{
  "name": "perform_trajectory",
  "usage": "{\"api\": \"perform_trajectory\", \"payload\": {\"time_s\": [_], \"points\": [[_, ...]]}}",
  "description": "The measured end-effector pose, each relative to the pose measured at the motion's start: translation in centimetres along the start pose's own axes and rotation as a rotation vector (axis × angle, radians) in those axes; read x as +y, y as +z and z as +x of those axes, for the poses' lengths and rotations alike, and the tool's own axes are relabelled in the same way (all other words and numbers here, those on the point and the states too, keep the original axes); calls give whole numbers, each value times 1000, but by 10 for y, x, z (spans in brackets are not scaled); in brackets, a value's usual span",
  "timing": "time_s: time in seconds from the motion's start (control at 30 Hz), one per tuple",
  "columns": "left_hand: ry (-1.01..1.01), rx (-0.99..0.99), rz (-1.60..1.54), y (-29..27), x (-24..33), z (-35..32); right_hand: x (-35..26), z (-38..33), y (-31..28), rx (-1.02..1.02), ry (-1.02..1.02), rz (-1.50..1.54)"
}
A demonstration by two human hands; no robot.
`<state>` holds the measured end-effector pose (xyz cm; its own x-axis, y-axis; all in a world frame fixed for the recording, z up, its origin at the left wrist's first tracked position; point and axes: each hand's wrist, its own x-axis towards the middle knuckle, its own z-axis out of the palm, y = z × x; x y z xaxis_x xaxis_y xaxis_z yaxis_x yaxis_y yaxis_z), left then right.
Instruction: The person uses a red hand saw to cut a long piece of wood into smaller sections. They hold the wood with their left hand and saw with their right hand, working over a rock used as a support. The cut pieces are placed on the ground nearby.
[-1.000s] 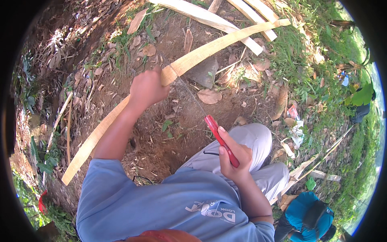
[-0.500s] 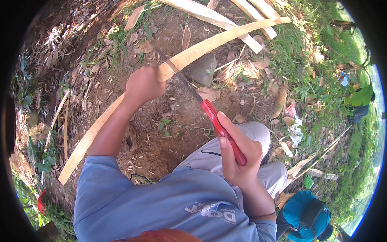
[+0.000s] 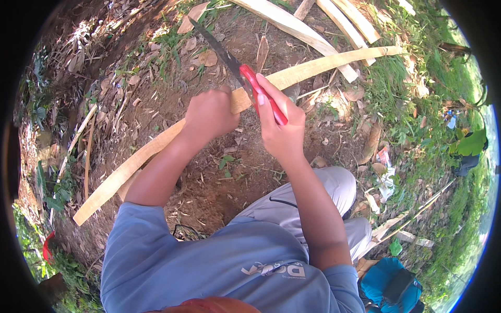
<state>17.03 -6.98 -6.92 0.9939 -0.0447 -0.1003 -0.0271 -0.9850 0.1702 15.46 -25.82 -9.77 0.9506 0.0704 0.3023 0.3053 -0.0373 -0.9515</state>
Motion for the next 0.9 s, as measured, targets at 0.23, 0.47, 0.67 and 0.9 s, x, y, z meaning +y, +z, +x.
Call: {"api": "perform_trajectory", "payload": {"time_s": [0.23,0.47,0.67,0.9], "points": [[-11,-47,41,-5,0,3,11,-115,-64,11,22,-137],[-7,-67,-28,-9,1,5,-28,-198,-129,-81,-181,-410],[-21,-50,-11,-8,0,3,-3,-113,-71,-13,-40,-202],[-4,-50,-23,-11,4,6,18,-13,5,77,-52,88]]}}
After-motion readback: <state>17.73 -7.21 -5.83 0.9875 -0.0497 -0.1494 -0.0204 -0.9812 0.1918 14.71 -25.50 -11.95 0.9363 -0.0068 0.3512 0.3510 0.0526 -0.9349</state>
